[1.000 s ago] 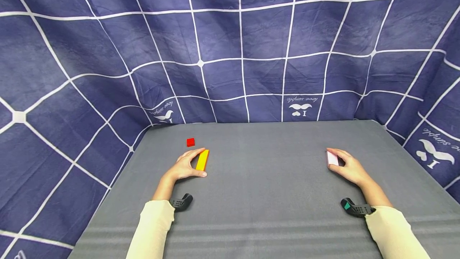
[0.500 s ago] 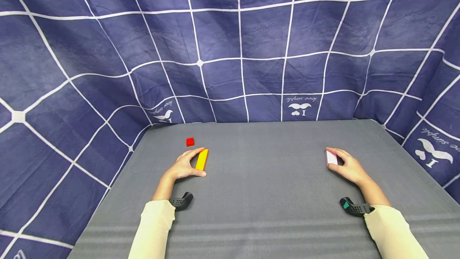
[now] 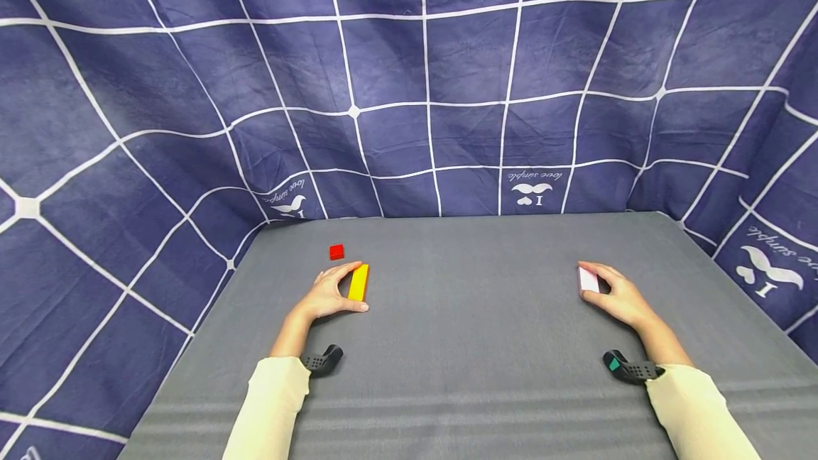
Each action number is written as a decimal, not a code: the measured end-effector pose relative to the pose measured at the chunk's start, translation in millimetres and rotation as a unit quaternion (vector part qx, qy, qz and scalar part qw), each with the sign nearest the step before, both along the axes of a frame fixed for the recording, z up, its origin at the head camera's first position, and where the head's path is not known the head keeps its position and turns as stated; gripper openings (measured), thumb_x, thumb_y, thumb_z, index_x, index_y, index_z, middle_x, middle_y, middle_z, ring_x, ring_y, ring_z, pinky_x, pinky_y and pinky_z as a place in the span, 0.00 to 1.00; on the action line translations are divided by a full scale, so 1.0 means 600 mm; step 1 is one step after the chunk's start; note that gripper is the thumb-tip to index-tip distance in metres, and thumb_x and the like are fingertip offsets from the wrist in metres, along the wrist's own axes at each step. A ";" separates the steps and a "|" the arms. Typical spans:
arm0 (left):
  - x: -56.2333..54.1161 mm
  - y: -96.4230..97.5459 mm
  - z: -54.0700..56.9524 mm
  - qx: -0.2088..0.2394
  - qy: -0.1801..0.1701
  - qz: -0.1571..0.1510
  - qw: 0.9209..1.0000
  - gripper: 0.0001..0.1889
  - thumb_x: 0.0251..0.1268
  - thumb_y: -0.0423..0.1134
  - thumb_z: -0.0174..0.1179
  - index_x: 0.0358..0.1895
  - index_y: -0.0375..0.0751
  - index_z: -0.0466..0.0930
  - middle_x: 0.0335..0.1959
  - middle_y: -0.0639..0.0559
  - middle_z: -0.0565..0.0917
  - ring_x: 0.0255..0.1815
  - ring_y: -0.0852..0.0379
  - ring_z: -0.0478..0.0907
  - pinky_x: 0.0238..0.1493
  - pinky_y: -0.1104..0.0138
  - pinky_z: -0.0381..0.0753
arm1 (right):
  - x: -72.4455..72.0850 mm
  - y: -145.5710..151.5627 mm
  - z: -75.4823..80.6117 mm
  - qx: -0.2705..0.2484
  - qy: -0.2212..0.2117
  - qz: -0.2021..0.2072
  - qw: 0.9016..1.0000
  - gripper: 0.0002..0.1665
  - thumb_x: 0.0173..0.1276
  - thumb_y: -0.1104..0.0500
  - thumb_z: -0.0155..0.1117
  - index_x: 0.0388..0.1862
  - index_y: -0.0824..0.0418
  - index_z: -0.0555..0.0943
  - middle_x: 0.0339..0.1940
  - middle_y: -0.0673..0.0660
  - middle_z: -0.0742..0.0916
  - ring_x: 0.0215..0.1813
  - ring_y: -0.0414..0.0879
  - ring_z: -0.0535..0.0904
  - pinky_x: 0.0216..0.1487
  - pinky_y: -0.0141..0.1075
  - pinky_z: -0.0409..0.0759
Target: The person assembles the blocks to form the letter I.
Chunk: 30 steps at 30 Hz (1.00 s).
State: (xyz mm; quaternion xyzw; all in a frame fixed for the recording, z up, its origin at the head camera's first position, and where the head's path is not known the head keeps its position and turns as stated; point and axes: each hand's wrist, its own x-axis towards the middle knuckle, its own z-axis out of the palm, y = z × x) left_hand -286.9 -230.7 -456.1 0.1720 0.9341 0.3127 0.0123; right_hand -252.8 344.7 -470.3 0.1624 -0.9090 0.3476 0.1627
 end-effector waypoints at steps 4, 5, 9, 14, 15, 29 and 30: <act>0.002 0.008 0.001 -0.005 0.017 -0.001 1.000 0.50 0.42 0.52 0.77 0.71 0.39 0.65 0.69 0.39 0.69 0.71 0.37 0.59 0.70 0.38 0.41 | -0.001 0.000 -0.002 -0.002 0.000 -0.001 1.000 0.33 0.55 0.62 0.70 0.61 0.69 0.75 0.57 0.71 0.79 0.56 0.56 0.70 0.51 0.18 0.56; 0.004 0.010 0.002 -0.005 0.023 -0.003 1.000 0.50 0.42 0.52 0.77 0.71 0.39 0.65 0.69 0.39 0.69 0.71 0.37 0.59 0.70 0.39 0.42 | -0.002 0.000 -0.002 -0.003 -0.001 0.000 1.000 0.33 0.55 0.62 0.70 0.61 0.69 0.75 0.57 0.71 0.78 0.56 0.58 0.70 0.51 0.19 0.56; 0.010 0.020 0.005 -0.002 0.039 -0.015 0.999 0.49 0.41 0.51 0.78 0.70 0.38 0.66 0.68 0.40 0.70 0.70 0.38 0.61 0.71 0.42 0.47 | 0.000 0.000 0.000 -0.002 -0.008 -0.001 1.000 0.33 0.56 0.62 0.69 0.61 0.70 0.74 0.58 0.73 0.77 0.57 0.65 0.70 0.51 0.19 0.55; 0.018 0.033 0.009 0.009 0.029 -0.023 0.999 0.49 0.40 0.51 0.78 0.70 0.40 0.66 0.68 0.42 0.70 0.70 0.39 0.62 0.69 0.43 0.56 | 0.001 -0.001 0.001 -0.001 -0.012 -0.003 1.000 0.33 0.56 0.62 0.68 0.61 0.70 0.74 0.58 0.73 0.77 0.57 0.67 0.69 0.50 0.20 0.56; 0.019 0.036 0.009 0.012 0.026 -0.025 0.999 0.49 0.40 0.51 0.78 0.71 0.41 0.66 0.68 0.42 0.70 0.70 0.40 0.63 0.69 0.44 0.57 | 0.001 -0.001 0.001 -0.001 -0.013 -0.003 1.000 0.33 0.56 0.62 0.68 0.61 0.70 0.74 0.58 0.73 0.77 0.58 0.67 0.69 0.50 0.20 0.56; 0.029 0.083 0.006 0.019 0.045 -0.052 0.997 0.49 0.41 0.53 0.78 0.70 0.41 0.67 0.67 0.45 0.71 0.70 0.43 0.63 0.69 0.46 0.59 | 0.000 -0.001 0.000 0.003 -0.013 0.000 1.000 0.34 0.56 0.62 0.69 0.62 0.70 0.74 0.59 0.73 0.77 0.59 0.68 0.69 0.55 0.24 0.58; 0.029 0.086 0.007 0.017 0.050 -0.054 0.997 0.48 0.41 0.53 0.77 0.70 0.41 0.68 0.67 0.45 0.72 0.69 0.43 0.64 0.69 0.47 0.59 | 0.000 -0.001 0.000 0.000 -0.011 0.002 1.000 0.34 0.56 0.62 0.69 0.62 0.70 0.74 0.59 0.73 0.77 0.59 0.68 0.69 0.54 0.22 0.57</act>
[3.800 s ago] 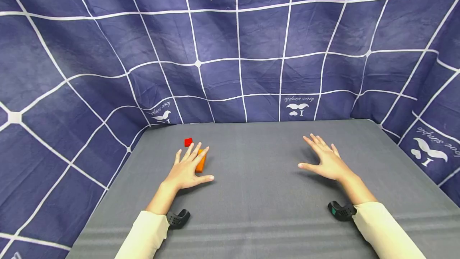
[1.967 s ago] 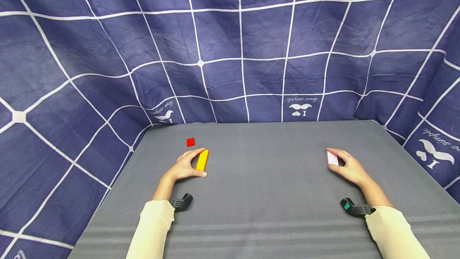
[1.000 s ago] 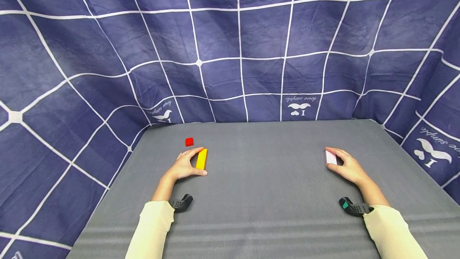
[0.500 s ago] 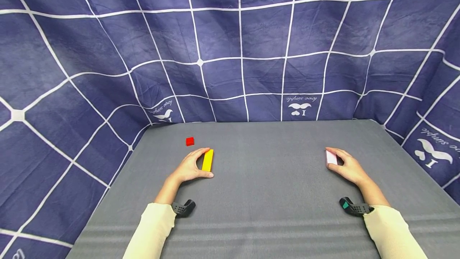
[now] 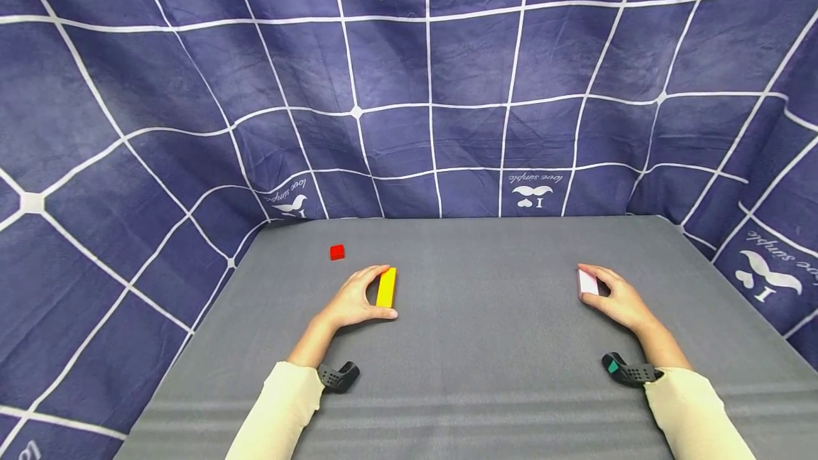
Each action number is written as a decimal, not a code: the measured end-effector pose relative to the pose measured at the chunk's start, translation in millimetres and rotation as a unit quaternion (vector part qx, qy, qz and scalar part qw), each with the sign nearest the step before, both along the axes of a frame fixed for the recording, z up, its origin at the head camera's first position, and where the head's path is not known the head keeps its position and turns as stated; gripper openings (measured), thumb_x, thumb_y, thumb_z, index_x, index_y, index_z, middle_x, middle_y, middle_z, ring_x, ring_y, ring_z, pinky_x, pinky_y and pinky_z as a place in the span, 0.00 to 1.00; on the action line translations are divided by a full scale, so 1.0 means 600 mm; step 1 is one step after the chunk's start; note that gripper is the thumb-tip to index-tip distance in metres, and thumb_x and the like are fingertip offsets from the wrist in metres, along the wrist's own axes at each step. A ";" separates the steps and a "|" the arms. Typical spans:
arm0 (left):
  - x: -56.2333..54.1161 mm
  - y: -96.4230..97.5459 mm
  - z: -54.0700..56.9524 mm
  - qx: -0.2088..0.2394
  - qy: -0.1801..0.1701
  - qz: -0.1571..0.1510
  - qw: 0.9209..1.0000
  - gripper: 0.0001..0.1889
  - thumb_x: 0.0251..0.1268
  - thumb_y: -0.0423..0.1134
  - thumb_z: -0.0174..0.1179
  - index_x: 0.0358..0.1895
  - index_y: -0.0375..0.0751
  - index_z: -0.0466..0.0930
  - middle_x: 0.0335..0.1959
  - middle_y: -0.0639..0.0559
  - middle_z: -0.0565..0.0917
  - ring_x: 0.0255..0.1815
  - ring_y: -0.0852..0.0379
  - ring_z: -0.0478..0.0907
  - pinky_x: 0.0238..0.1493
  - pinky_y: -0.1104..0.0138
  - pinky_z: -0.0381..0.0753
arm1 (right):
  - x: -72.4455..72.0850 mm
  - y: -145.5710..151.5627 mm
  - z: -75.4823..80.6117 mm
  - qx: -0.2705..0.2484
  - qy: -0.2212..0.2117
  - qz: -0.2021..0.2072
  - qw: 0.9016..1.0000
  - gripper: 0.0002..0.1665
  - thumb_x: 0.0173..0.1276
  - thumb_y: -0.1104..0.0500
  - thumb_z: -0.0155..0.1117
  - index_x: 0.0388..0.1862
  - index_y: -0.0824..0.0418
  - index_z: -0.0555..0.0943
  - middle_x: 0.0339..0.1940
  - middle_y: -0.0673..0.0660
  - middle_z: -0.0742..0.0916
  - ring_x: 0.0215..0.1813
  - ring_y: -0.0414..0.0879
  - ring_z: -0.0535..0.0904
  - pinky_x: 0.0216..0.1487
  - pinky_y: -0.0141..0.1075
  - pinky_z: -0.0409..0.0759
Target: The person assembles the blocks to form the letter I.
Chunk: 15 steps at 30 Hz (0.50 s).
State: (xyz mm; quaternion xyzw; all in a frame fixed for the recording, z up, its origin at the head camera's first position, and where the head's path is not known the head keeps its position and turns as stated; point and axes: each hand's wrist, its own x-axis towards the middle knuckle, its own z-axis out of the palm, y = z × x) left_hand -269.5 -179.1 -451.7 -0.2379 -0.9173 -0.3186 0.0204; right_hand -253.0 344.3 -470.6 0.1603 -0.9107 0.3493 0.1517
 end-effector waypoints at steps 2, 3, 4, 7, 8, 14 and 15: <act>0.001 0.006 0.000 -0.004 0.010 -0.005 1.000 0.48 0.41 0.54 0.77 0.70 0.40 0.68 0.67 0.45 0.72 0.69 0.43 0.64 0.69 0.47 0.59 | 0.001 0.000 -0.001 -0.002 0.001 0.000 1.000 0.34 0.56 0.62 0.69 0.62 0.70 0.74 0.59 0.73 0.77 0.59 0.68 0.69 0.53 0.20 0.56; 0.002 0.010 0.001 -0.008 0.014 -0.008 1.000 0.48 0.41 0.54 0.77 0.69 0.41 0.68 0.66 0.45 0.72 0.69 0.44 0.65 0.69 0.47 0.59 | 0.001 0.000 -0.002 -0.004 0.001 0.000 1.000 0.34 0.56 0.62 0.69 0.62 0.70 0.74 0.59 0.73 0.77 0.59 0.68 0.69 0.53 0.20 0.56; 0.003 0.013 0.001 -0.012 0.018 -0.010 1.000 0.48 0.41 0.55 0.77 0.69 0.41 0.68 0.66 0.45 0.72 0.68 0.44 0.65 0.68 0.47 0.59 | 0.001 0.000 -0.003 -0.004 0.001 0.000 1.000 0.34 0.56 0.62 0.69 0.62 0.70 0.74 0.59 0.73 0.77 0.58 0.68 0.69 0.53 0.20 0.56; 0.006 0.023 0.001 -0.020 0.018 -0.015 1.000 0.48 0.41 0.56 0.76 0.69 0.42 0.68 0.66 0.46 0.72 0.68 0.45 0.65 0.69 0.48 0.59 | 0.001 0.000 -0.003 -0.002 0.001 -0.001 1.000 0.34 0.56 0.62 0.69 0.62 0.70 0.74 0.59 0.73 0.77 0.58 0.67 0.69 0.53 0.20 0.56; 0.007 0.027 0.002 -0.020 0.017 -0.017 1.000 0.48 0.41 0.57 0.76 0.69 0.42 0.68 0.66 0.46 0.73 0.68 0.46 0.65 0.69 0.48 0.58 | 0.001 0.000 -0.003 -0.002 0.002 -0.002 1.000 0.34 0.56 0.62 0.69 0.62 0.70 0.74 0.59 0.73 0.77 0.58 0.67 0.69 0.52 0.20 0.56; 0.014 0.050 0.005 -0.023 0.004 -0.020 1.000 0.49 0.42 0.58 0.75 0.70 0.45 0.67 0.67 0.48 0.71 0.69 0.48 0.64 0.70 0.51 0.55 | 0.002 0.000 -0.001 -0.002 0.003 -0.005 1.000 0.33 0.56 0.62 0.69 0.62 0.70 0.74 0.59 0.73 0.77 0.57 0.67 0.68 0.52 0.19 0.55; 0.015 0.054 0.005 -0.026 0.004 -0.020 0.999 0.49 0.42 0.59 0.75 0.70 0.45 0.67 0.67 0.49 0.71 0.69 0.48 0.64 0.71 0.51 0.55 | 0.001 0.000 -0.001 -0.002 0.003 -0.005 1.000 0.33 0.56 0.62 0.69 0.62 0.70 0.74 0.59 0.73 0.77 0.57 0.67 0.68 0.52 0.19 0.55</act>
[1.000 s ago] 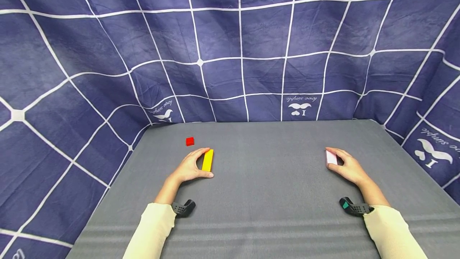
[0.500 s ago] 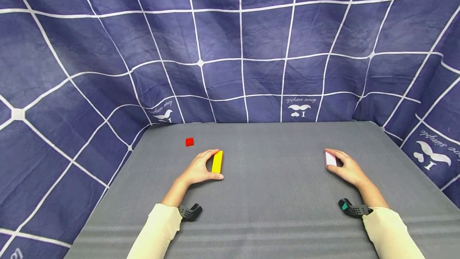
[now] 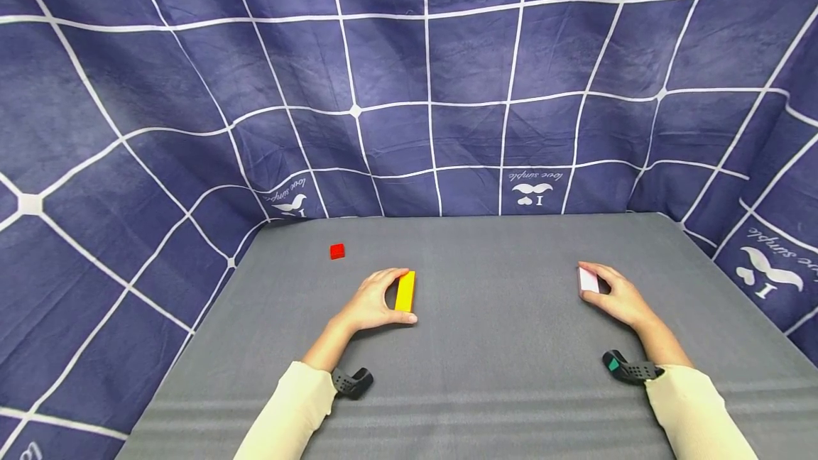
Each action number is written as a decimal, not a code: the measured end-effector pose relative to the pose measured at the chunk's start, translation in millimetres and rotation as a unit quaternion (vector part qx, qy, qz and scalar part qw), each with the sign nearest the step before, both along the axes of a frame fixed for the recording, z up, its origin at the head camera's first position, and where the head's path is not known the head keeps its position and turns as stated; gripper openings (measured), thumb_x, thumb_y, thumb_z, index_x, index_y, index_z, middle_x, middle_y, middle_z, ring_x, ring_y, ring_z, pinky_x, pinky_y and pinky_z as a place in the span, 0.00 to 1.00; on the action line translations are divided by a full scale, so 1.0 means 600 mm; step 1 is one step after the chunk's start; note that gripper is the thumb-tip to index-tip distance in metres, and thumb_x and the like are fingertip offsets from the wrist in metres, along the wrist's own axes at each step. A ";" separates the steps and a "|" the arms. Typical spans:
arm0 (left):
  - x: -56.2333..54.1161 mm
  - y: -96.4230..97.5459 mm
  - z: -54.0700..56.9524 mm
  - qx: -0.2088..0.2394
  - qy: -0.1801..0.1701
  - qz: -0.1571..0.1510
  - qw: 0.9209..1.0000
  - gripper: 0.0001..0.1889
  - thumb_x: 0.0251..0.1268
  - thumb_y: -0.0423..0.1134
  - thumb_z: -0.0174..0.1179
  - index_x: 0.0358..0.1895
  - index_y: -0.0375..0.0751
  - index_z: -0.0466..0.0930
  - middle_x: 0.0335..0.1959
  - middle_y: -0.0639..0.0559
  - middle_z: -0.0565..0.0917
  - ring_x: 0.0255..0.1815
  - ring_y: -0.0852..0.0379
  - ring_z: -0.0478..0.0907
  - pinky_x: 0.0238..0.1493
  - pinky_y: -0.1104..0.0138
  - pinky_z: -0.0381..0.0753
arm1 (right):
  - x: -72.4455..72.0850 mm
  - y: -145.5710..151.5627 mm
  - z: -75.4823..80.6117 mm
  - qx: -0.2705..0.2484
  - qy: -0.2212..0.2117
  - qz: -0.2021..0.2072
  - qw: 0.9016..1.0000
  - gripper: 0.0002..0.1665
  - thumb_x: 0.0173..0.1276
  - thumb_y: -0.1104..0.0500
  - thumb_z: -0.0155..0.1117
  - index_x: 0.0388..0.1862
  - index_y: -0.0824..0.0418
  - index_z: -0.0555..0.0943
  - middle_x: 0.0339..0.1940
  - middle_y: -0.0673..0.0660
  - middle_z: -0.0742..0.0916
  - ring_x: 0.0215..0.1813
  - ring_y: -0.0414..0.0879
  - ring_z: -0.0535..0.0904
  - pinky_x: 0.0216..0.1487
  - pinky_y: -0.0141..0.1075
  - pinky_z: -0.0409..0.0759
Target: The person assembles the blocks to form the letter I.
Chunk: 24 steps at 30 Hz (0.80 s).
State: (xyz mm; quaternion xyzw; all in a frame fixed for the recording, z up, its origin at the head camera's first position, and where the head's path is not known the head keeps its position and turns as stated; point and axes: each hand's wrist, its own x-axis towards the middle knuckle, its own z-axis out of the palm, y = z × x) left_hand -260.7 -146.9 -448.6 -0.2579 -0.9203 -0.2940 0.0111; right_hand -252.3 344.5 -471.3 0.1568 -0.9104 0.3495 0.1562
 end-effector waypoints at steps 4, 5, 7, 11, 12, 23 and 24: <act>0.002 0.014 0.001 0.001 0.011 -0.004 1.000 0.48 0.41 0.59 0.75 0.69 0.45 0.68 0.66 0.49 0.72 0.68 0.48 0.65 0.70 0.51 0.56 | -0.001 -0.001 0.000 -0.001 -0.003 0.002 1.000 0.34 0.56 0.62 0.69 0.62 0.70 0.74 0.59 0.73 0.76 0.59 0.68 0.69 0.53 0.20 0.55; 0.003 0.017 0.001 -0.002 0.016 -0.004 1.000 0.48 0.41 0.60 0.75 0.69 0.45 0.68 0.66 0.49 0.72 0.68 0.48 0.65 0.70 0.51 0.56 | -0.001 -0.001 -0.001 0.000 -0.003 0.002 1.000 0.34 0.56 0.62 0.69 0.62 0.70 0.74 0.59 0.73 0.77 0.59 0.68 0.69 0.53 0.20 0.56; 0.004 0.024 0.000 -0.008 0.021 -0.007 1.000 0.49 0.41 0.61 0.75 0.69 0.44 0.68 0.66 0.48 0.73 0.68 0.48 0.65 0.70 0.51 0.56 | -0.001 -0.001 -0.002 0.000 -0.002 0.002 1.000 0.34 0.56 0.62 0.69 0.62 0.69 0.74 0.59 0.73 0.77 0.58 0.67 0.69 0.53 0.20 0.56; 0.008 0.038 -0.002 -0.018 0.038 -0.016 0.999 0.50 0.40 0.62 0.74 0.69 0.41 0.68 0.64 0.47 0.74 0.67 0.47 0.66 0.69 0.51 0.58 | 0.000 0.000 -0.006 0.004 -0.002 0.000 1.000 0.34 0.56 0.61 0.70 0.62 0.69 0.74 0.59 0.72 0.77 0.58 0.67 0.69 0.52 0.21 0.57; 0.010 0.041 -0.002 -0.018 0.041 -0.017 0.999 0.50 0.40 0.62 0.74 0.68 0.40 0.68 0.64 0.46 0.74 0.67 0.47 0.67 0.69 0.51 0.58 | 0.000 0.000 -0.006 0.004 -0.003 -0.001 1.000 0.34 0.56 0.61 0.70 0.62 0.69 0.74 0.59 0.73 0.77 0.58 0.67 0.69 0.52 0.21 0.57; 0.021 0.076 -0.002 -0.033 0.059 -0.012 0.998 0.50 0.41 0.65 0.73 0.68 0.42 0.69 0.63 0.49 0.75 0.66 0.50 0.67 0.69 0.53 0.59 | -0.002 0.002 0.001 0.006 -0.007 -0.004 1.000 0.34 0.56 0.62 0.69 0.62 0.69 0.74 0.59 0.72 0.77 0.59 0.67 0.69 0.53 0.24 0.58; 0.022 0.079 -0.002 -0.035 0.059 -0.011 0.998 0.50 0.41 0.65 0.72 0.68 0.42 0.69 0.63 0.49 0.75 0.66 0.50 0.67 0.69 0.53 0.59 | -0.002 0.002 0.000 0.007 -0.009 -0.003 1.000 0.34 0.56 0.61 0.69 0.62 0.69 0.74 0.59 0.72 0.77 0.59 0.67 0.69 0.53 0.24 0.58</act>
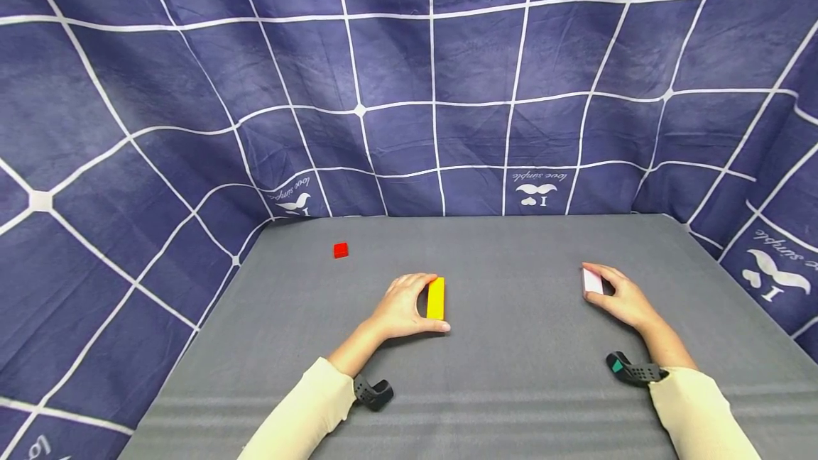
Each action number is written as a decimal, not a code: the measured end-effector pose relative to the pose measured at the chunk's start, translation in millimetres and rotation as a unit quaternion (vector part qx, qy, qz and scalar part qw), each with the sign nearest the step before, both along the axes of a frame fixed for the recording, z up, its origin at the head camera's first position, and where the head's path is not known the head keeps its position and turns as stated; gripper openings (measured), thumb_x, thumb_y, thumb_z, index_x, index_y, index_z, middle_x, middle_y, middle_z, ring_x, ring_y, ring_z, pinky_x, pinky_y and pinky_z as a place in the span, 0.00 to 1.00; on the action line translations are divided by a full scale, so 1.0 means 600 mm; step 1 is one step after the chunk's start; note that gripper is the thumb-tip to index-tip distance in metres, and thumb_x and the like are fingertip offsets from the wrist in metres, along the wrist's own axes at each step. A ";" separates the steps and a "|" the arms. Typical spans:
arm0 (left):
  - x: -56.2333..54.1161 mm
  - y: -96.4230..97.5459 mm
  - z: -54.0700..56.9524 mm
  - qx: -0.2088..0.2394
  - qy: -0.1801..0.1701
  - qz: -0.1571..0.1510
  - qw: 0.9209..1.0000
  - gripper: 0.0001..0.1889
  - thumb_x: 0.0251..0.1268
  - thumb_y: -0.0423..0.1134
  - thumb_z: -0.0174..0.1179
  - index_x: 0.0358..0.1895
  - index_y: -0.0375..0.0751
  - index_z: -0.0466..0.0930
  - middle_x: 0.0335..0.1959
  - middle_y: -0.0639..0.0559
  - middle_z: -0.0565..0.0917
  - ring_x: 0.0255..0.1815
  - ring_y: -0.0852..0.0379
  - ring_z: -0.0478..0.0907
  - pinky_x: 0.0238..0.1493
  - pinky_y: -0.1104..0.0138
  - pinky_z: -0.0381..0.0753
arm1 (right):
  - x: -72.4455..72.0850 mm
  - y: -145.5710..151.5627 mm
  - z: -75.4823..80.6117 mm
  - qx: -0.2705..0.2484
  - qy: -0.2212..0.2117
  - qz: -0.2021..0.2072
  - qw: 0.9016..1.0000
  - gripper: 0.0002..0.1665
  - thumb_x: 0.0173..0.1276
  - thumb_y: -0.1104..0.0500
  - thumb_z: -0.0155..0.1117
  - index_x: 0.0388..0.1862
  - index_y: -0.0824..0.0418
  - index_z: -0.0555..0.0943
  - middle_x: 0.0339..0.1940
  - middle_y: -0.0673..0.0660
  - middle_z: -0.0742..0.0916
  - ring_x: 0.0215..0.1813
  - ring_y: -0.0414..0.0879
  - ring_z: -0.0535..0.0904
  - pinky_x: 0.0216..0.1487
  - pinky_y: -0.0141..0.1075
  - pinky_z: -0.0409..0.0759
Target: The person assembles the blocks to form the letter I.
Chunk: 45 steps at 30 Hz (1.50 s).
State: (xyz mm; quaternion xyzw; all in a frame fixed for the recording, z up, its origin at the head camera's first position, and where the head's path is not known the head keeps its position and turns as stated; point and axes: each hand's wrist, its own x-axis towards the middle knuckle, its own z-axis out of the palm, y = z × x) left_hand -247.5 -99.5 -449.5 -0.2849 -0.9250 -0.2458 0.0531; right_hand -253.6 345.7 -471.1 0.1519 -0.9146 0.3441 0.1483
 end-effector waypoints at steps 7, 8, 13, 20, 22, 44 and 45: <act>0.008 0.022 -0.002 -0.011 0.007 -0.017 1.000 0.49 0.41 0.66 0.72 0.68 0.42 0.70 0.62 0.50 0.76 0.66 0.51 0.68 0.68 0.54 0.61 | -0.001 0.000 -0.002 0.001 0.003 0.001 1.000 0.34 0.56 0.61 0.69 0.62 0.68 0.74 0.59 0.72 0.77 0.58 0.66 0.70 0.51 0.24 0.58; 0.009 0.026 -0.002 -0.011 0.012 -0.019 1.000 0.49 0.41 0.66 0.72 0.67 0.42 0.70 0.62 0.50 0.76 0.66 0.51 0.68 0.67 0.54 0.62 | -0.001 0.000 -0.002 0.001 0.004 0.001 1.000 0.34 0.56 0.61 0.69 0.62 0.68 0.74 0.59 0.72 0.77 0.58 0.66 0.69 0.51 0.23 0.58; 0.015 0.041 -0.002 -0.022 0.023 -0.019 0.999 0.49 0.40 0.66 0.72 0.67 0.43 0.71 0.62 0.51 0.76 0.65 0.52 0.69 0.67 0.56 0.62 | -0.001 0.000 -0.003 0.000 0.005 0.004 1.000 0.34 0.55 0.62 0.69 0.62 0.69 0.74 0.59 0.72 0.77 0.58 0.67 0.69 0.51 0.20 0.56; 0.017 0.061 0.000 -0.038 0.033 -0.012 0.999 0.49 0.41 0.68 0.70 0.67 0.44 0.71 0.62 0.51 0.76 0.65 0.52 0.68 0.67 0.55 0.62 | 0.001 0.003 0.000 -0.003 0.001 0.002 1.000 0.34 0.56 0.61 0.69 0.62 0.69 0.74 0.60 0.73 0.76 0.59 0.68 0.69 0.52 0.21 0.55; 0.017 0.065 0.000 -0.043 0.036 -0.006 0.998 0.49 0.40 0.69 0.70 0.67 0.45 0.71 0.61 0.52 0.76 0.65 0.53 0.69 0.67 0.56 0.62 | 0.001 0.003 0.000 -0.002 0.001 0.000 1.000 0.34 0.56 0.61 0.69 0.62 0.69 0.74 0.59 0.73 0.76 0.59 0.67 0.69 0.53 0.23 0.57; 0.025 0.083 -0.020 -0.038 0.003 0.046 0.998 0.49 0.41 0.69 0.70 0.68 0.48 0.69 0.63 0.52 0.75 0.66 0.53 0.68 0.66 0.55 0.64 | 0.001 -0.001 -0.001 -0.002 0.001 -0.002 1.000 0.34 0.57 0.61 0.69 0.62 0.69 0.74 0.59 0.72 0.77 0.57 0.66 0.68 0.51 0.22 0.57; 0.025 0.083 -0.021 -0.037 0.001 0.046 0.998 0.49 0.41 0.69 0.70 0.68 0.48 0.69 0.63 0.52 0.74 0.66 0.52 0.68 0.66 0.55 0.64 | 0.002 -0.001 -0.001 -0.001 0.001 -0.001 1.000 0.34 0.57 0.61 0.68 0.62 0.69 0.74 0.59 0.72 0.77 0.57 0.66 0.68 0.51 0.22 0.57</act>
